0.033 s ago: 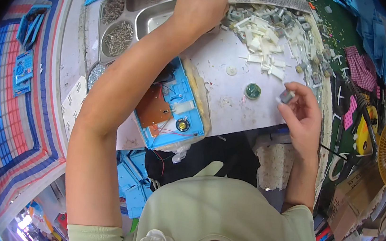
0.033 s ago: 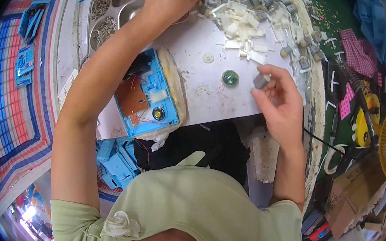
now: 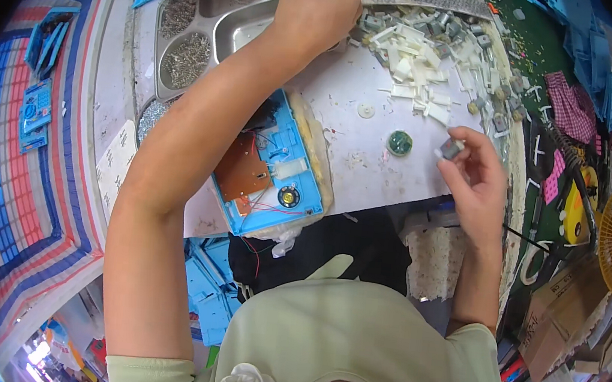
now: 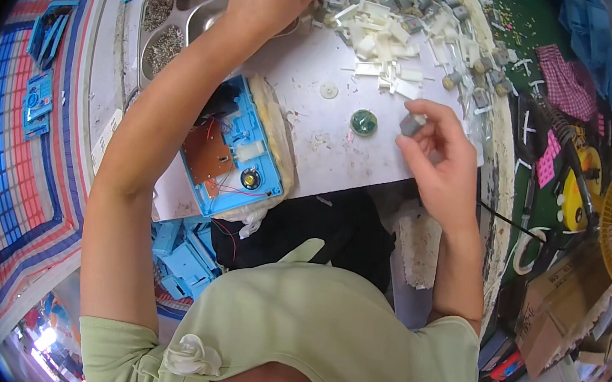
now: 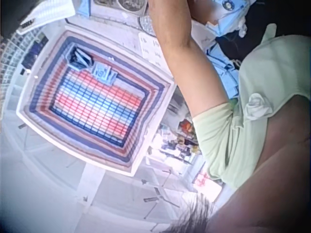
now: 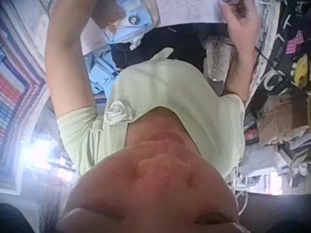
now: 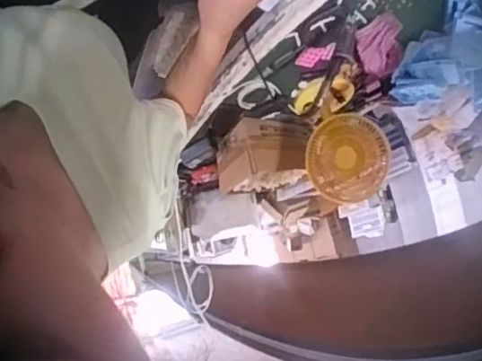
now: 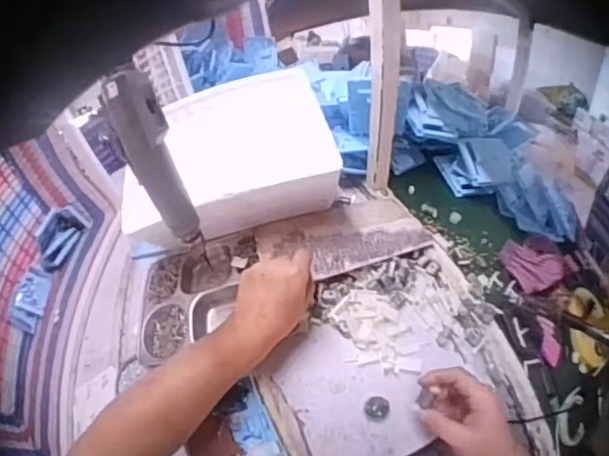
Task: Assemble and solder internal components of a blue plastic electronic device.
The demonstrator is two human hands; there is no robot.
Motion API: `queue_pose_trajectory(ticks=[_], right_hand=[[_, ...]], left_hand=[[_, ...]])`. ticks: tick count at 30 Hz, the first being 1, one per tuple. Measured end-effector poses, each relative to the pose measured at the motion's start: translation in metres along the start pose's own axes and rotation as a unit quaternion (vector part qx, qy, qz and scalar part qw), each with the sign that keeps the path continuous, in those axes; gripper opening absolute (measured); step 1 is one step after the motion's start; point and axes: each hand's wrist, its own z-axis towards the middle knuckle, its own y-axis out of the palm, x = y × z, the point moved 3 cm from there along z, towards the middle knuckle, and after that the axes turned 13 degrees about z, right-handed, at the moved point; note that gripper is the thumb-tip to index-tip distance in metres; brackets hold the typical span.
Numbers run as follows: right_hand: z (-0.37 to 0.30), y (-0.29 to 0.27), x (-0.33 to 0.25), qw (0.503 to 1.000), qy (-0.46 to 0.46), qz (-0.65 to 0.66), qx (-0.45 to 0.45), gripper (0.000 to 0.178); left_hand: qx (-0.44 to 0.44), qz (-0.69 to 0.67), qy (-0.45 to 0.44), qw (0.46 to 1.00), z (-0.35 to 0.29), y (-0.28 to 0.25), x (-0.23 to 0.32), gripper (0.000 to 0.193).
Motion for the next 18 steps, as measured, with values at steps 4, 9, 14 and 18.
queue_pose_trajectory(ticks=[4, 9, 14, 18], right_hand=[[0.011, 0.006, 0.007, 0.994, 0.004, -0.102, -0.04, 0.037], [0.027, 0.017, 0.003, 0.971, 0.008, -0.21, -0.11, 0.037], [0.04, 0.025, -0.002, 0.922, -0.055, -0.337, -0.183, 0.042], [0.043, 0.041, -0.006, 0.868, -0.179, -0.412, -0.213, 0.036]], left_hand=[[0.059, -0.087, 0.026, 0.994, -0.002, -0.032, 0.0, 0.01], [-0.057, -0.323, -0.05, 0.943, -0.035, -0.111, 0.011, 0.011], [-0.136, -0.493, -0.113, 0.852, -0.106, -0.164, 0.017, 0.012], [-0.142, -0.533, -0.158, 0.819, -0.165, -0.155, 0.027, 0.012]])
